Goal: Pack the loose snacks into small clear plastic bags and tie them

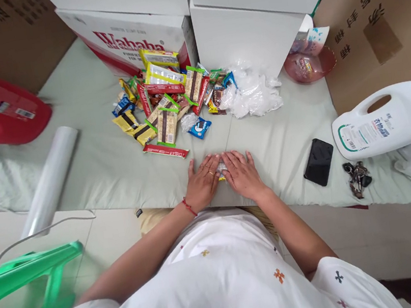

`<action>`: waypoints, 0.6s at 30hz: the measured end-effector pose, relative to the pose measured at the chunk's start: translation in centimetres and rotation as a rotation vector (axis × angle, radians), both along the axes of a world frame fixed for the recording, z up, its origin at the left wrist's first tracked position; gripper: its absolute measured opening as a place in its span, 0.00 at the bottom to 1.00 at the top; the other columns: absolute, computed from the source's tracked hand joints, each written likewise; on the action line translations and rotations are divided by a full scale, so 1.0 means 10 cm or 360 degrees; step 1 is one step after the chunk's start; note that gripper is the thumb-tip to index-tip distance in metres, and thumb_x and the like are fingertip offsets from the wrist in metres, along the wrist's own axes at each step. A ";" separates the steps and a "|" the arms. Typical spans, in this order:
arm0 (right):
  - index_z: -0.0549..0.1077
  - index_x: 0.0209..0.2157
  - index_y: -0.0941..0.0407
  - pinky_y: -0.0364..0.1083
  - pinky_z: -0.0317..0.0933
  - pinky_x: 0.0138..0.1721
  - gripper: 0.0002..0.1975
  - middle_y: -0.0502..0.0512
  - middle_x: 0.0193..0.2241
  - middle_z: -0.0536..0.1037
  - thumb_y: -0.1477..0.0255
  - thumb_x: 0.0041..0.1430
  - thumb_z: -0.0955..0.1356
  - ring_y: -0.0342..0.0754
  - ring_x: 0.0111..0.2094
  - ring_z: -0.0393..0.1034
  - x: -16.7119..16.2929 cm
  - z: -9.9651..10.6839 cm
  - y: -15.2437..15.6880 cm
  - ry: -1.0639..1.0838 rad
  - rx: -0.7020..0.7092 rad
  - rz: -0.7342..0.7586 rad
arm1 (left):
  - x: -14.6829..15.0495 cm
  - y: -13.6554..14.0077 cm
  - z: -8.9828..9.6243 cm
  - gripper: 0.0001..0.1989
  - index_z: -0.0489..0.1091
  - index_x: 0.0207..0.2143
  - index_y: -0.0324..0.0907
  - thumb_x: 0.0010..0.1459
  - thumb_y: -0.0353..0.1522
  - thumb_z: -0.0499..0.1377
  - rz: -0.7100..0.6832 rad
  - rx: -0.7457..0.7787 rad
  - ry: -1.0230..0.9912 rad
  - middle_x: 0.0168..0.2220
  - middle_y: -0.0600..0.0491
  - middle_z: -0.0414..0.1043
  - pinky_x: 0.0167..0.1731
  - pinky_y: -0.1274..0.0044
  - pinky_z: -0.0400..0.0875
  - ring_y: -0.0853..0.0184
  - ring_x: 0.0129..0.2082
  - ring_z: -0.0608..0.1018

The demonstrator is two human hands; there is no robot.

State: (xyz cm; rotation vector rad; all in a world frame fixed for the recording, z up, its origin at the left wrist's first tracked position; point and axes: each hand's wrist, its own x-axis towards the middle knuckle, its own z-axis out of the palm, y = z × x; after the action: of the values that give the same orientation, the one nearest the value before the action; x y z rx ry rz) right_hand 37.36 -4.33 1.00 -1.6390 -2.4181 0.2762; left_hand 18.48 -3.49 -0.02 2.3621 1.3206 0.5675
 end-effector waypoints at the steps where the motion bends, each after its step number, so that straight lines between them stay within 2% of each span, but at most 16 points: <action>1: 0.56 0.71 0.57 0.70 0.39 0.68 0.28 0.65 0.67 0.64 0.64 0.75 0.56 0.61 0.69 0.52 0.01 0.01 0.00 -0.0016 0.0008 0.0014 | -0.01 0.01 0.00 0.27 0.54 0.71 0.46 0.73 0.33 0.44 -0.0011 -0.0005 0.0012 0.68 0.43 0.63 0.70 0.50 0.34 0.57 0.70 0.62; 5: 0.54 0.72 0.58 0.73 0.34 0.68 0.30 0.66 0.71 0.56 0.63 0.73 0.59 0.62 0.72 0.44 0.07 0.05 -0.04 -0.0111 0.0069 0.0196 | -0.05 0.05 0.01 0.26 0.56 0.71 0.44 0.73 0.35 0.44 -0.0063 -0.0026 0.0076 0.68 0.42 0.63 0.70 0.49 0.34 0.56 0.71 0.61; 8: 0.51 0.72 0.61 0.70 0.34 0.70 0.33 0.67 0.72 0.54 0.64 0.72 0.61 0.61 0.72 0.45 0.10 0.04 -0.05 -0.0166 0.0083 0.0326 | -0.06 0.06 0.03 0.26 0.57 0.70 0.44 0.72 0.35 0.44 -0.0071 -0.0011 0.0106 0.68 0.42 0.62 0.69 0.49 0.36 0.54 0.72 0.57; 12: 0.53 0.71 0.63 0.67 0.42 0.68 0.35 0.70 0.70 0.58 0.62 0.70 0.64 0.64 0.68 0.51 0.10 0.01 0.00 -0.0203 0.0108 0.0365 | -0.03 0.07 0.05 0.27 0.57 0.70 0.41 0.71 0.34 0.46 -0.0096 -0.0017 0.0150 0.71 0.41 0.56 0.69 0.47 0.37 0.52 0.74 0.53; 15: 0.55 0.71 0.60 0.66 0.49 0.64 0.34 0.71 0.68 0.61 0.61 0.70 0.64 0.64 0.65 0.55 0.07 -0.01 0.06 -0.0206 0.0146 0.0418 | 0.00 0.13 0.03 0.29 0.54 0.71 0.37 0.68 0.33 0.48 -0.0066 -0.0118 0.0147 0.73 0.37 0.50 0.69 0.47 0.39 0.51 0.74 0.52; 18: 0.59 0.69 0.59 0.64 0.53 0.60 0.30 0.70 0.66 0.64 0.62 0.71 0.63 0.64 0.62 0.57 0.07 -0.02 0.11 -0.0202 0.0180 0.0451 | -0.01 0.23 -0.03 0.39 0.47 0.72 0.35 0.63 0.36 0.56 0.0066 -0.0334 -0.0105 0.72 0.32 0.49 0.69 0.48 0.41 0.49 0.73 0.54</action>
State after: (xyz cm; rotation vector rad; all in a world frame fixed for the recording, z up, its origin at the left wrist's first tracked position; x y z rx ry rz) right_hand 38.02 -3.25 0.78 -1.3025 -2.7064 0.0772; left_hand 18.42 -1.23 -0.28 2.1340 1.3334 0.4892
